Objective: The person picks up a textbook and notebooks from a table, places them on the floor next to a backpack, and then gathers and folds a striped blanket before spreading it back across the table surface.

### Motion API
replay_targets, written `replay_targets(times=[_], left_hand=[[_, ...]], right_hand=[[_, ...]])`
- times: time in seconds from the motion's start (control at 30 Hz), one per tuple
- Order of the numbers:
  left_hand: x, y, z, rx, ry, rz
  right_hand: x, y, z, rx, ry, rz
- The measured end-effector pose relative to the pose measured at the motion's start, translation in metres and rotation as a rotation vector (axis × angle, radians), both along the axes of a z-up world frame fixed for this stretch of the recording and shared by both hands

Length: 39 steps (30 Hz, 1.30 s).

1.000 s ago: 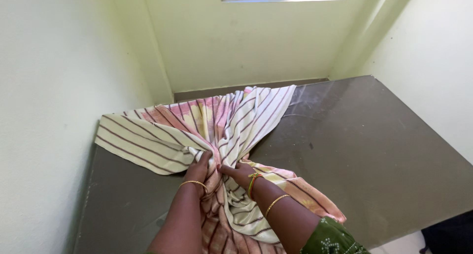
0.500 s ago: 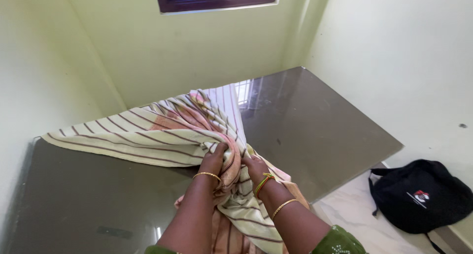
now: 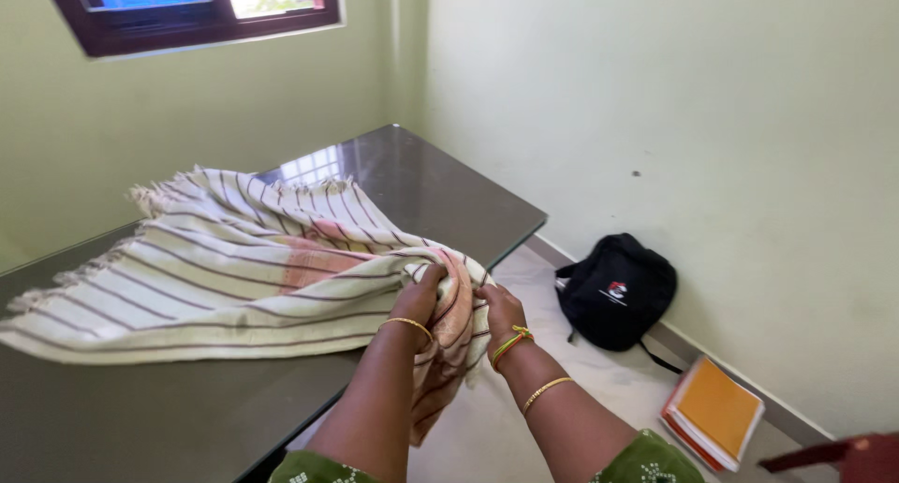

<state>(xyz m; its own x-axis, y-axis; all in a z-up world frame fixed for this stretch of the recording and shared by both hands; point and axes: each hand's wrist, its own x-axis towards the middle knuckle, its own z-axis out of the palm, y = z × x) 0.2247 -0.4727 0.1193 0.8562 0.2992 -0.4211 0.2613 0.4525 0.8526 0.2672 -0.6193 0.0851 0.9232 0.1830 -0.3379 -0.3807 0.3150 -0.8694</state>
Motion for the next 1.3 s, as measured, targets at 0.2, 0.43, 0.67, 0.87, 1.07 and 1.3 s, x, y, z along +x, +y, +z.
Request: replay_targets(times=[0.2, 0.43, 0.67, 0.87, 1.07, 1.3], left_hand=[[0.044, -0.130, 0.001, 0.135, -0.088, -0.221], [0.059, -0.247, 0.037, 0.117, -0.225, -0.344], [0.037, -0.326, 0.086, 0.361, -0.351, -0.622], [0.018, -0.378, 0.097, 0.307, -0.436, -0.700], [0.026, -0.408, 0.113, -0.106, -0.347, -0.252], [0.016, -0.434, 0.101, -0.039, 0.191, -0.571]], right_hand=[[0.014, -0.141, 0.003, -0.053, -0.066, -0.387], [-0.017, -0.267, 0.038, 0.151, -0.193, -0.760], [-0.058, -0.354, 0.077, -0.277, -0.536, -1.229], [-0.096, -0.382, 0.094, -0.400, -0.726, -1.354], [-0.122, -0.386, 0.107, -0.728, -0.565, -1.017], [-0.128, -0.411, 0.084, -1.003, -0.292, -0.305]])
